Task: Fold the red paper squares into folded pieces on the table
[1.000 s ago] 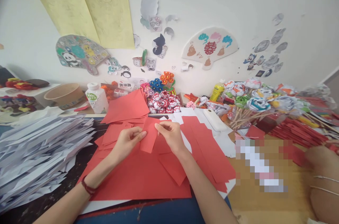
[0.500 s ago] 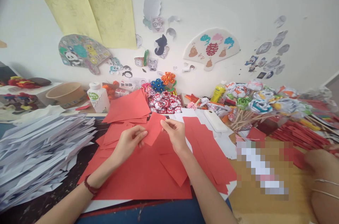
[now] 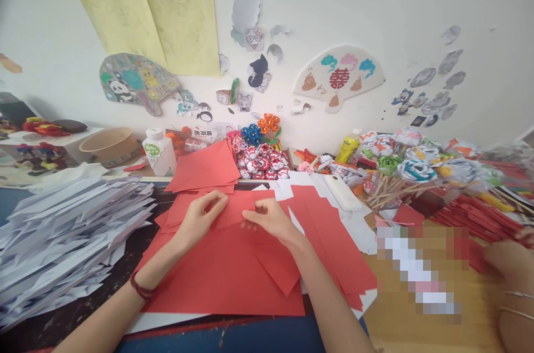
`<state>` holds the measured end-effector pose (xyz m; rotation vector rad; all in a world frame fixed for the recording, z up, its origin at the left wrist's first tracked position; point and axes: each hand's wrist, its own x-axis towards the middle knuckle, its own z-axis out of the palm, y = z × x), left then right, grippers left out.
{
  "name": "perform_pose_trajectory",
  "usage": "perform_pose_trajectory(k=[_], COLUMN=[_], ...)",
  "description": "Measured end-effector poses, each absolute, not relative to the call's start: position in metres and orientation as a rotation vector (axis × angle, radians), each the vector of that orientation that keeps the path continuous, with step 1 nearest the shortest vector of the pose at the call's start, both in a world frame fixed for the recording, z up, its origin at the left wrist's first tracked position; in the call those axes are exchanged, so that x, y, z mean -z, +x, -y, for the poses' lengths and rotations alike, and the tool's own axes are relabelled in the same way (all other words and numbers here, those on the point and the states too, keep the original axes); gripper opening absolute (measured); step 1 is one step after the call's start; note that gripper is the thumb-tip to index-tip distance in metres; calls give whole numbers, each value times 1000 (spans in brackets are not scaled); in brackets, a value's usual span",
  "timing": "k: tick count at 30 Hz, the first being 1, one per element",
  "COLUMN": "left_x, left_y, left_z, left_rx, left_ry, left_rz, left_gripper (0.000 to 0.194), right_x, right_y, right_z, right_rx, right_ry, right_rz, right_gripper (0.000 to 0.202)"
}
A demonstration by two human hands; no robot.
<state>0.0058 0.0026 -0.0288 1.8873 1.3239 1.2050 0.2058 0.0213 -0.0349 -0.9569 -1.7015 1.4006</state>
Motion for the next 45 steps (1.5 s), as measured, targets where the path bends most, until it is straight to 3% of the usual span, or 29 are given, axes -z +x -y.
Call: perform_pose_trajectory(k=[11, 25, 37, 41, 45], left_x=[28, 21, 2, 5, 14], left_y=[8, 0, -27, -20, -9], left_z=[1, -4, -6, -6, -4], left_rx=[-938, -839, -971, -1135, -989], left_ry=[2048, 2091, 2030, 2086, 2111], left_rz=[-1220, -1219, -1376, -1468, -1383], left_gripper=[24, 17, 19, 27, 30], right_x=[36, 31, 35, 36, 38], right_y=[203, 213, 216, 209, 206], right_z=[-22, -23, -30, -27, -26], right_rx=[-968, -762, -724, -909, -1040], right_ry=[-982, -1007, -1029, -959, -963], right_rz=[1845, 1863, 1587, 1570, 1584], right_gripper=[16, 12, 16, 16, 16])
